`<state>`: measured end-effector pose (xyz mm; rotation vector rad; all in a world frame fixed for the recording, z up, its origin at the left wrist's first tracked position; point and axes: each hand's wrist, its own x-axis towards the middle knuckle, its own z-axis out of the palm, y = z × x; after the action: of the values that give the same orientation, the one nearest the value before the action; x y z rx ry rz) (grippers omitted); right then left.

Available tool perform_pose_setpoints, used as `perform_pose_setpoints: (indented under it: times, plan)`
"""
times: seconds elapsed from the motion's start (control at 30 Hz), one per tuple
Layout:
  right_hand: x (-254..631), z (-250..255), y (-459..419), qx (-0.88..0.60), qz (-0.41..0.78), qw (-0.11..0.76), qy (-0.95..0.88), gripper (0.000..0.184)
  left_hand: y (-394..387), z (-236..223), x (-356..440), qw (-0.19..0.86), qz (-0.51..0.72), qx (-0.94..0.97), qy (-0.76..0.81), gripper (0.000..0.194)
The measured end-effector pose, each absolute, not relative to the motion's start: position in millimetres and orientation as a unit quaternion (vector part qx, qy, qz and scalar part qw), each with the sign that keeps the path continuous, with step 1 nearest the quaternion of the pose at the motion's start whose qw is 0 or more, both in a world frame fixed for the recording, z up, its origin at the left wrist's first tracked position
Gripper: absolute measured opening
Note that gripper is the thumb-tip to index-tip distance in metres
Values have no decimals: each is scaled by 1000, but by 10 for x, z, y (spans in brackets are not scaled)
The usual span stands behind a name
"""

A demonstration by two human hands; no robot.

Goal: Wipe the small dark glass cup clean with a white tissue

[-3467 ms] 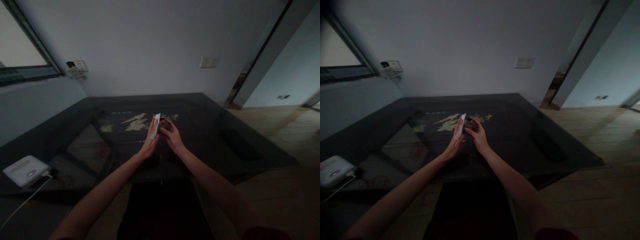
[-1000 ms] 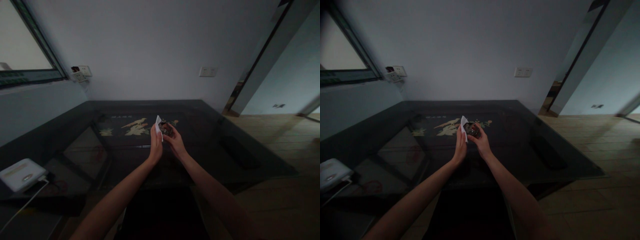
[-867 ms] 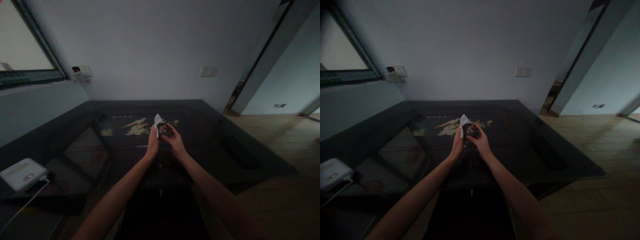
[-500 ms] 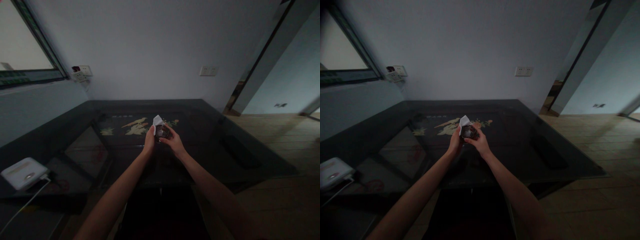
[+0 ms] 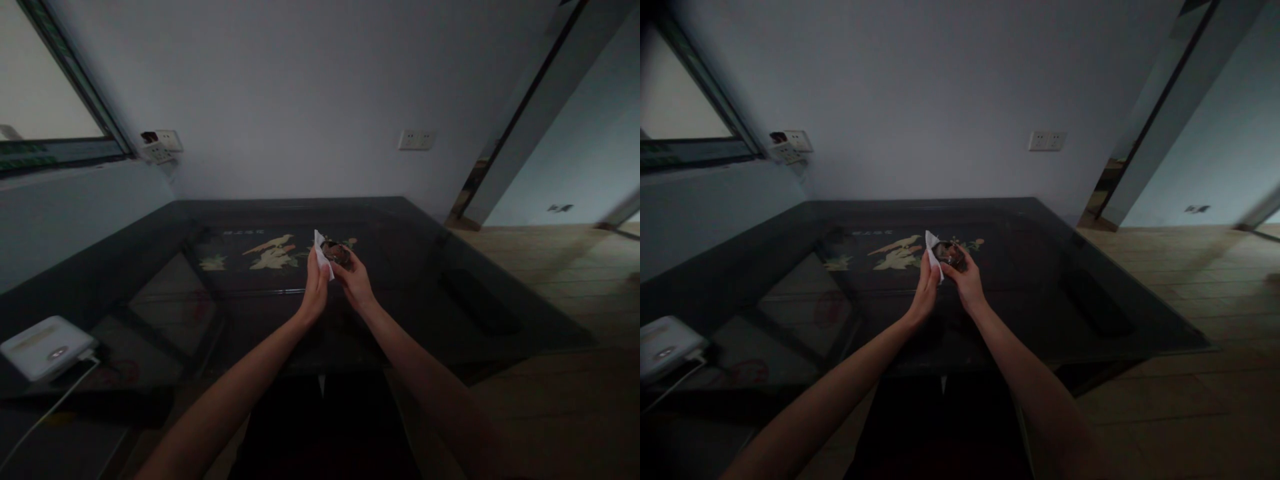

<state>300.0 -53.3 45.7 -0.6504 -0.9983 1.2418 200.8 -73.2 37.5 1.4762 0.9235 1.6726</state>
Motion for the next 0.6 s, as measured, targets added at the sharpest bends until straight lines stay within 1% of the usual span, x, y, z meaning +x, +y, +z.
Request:
perform_pose_setpoints:
  times: [0.2, 0.37, 0.5, 0.6]
  plan:
    - [2983, 425, -562, -293, 519, 639, -486, 68, -602, 456, 1865, 383, 669, 519, 371, 45]
    - [2984, 463, -614, -295, 524, 602, -525, 73, -400, 382, 1768, 472, 682, 430, 357, 43]
    - [3006, 470, -571, -324, 509, 620, -501, 71, -417, 353, 1829, 535, 672, 391, 330, 44]
    - [3041, 470, -515, -340, 490, 651, -469, 70, -527, 388, 1895, 513, 667, 434, 321, 40]
